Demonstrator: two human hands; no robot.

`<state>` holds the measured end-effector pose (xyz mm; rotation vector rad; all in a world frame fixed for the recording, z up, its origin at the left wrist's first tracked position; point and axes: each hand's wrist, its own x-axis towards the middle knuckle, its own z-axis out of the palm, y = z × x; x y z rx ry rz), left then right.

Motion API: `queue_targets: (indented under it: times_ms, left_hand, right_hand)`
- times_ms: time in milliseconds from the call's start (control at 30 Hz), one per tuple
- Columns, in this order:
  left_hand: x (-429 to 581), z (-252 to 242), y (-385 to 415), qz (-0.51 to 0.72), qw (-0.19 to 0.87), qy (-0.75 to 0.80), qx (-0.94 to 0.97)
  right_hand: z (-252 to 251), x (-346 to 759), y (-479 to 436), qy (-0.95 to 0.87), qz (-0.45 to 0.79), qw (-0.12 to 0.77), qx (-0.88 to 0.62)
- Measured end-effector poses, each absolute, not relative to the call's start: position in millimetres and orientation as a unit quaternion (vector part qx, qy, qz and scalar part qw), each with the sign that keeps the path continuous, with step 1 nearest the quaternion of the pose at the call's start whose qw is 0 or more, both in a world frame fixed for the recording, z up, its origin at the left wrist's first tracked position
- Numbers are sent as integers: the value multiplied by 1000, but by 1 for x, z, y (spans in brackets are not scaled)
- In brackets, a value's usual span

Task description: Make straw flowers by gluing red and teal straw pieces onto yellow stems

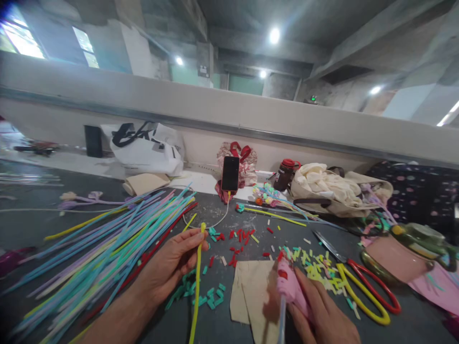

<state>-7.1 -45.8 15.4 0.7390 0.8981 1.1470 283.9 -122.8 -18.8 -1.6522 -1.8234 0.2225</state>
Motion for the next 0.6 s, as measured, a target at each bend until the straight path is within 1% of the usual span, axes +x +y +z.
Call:
queue_targets:
  times_ms: [67, 100, 200, 300, 433, 533, 600]
  left_hand:
    - [-6, 14, -45, 512, 681, 403, 334]
    - [-6, 13, -45, 512, 680, 405, 335]
    - [-4, 10, -44, 507, 678, 410, 339]
    - [-1, 8, -44, 502, 680, 406, 348]
    - [2, 5, -45, 489, 689, 404, 351]
    - [4, 5, -47, 473, 703, 399, 350]
    - [4, 7, -48, 465, 710, 395, 352]
  right_hand:
    - [-28, 293, -118, -773, -47, 231, -589]
    - [-31, 295, -117, -792, -102, 198, -568]
    - [-35, 289, -118, -820, -190, 142, -521]
    - [-33, 277, -122, -836, -186, 118, -503]
    - [-25, 272, -125, -845, -131, 100, -508]
    - [-10, 277, -124, -853, -115, 106, -499]
    - [3, 276, -120, -852, -117, 133, -492]
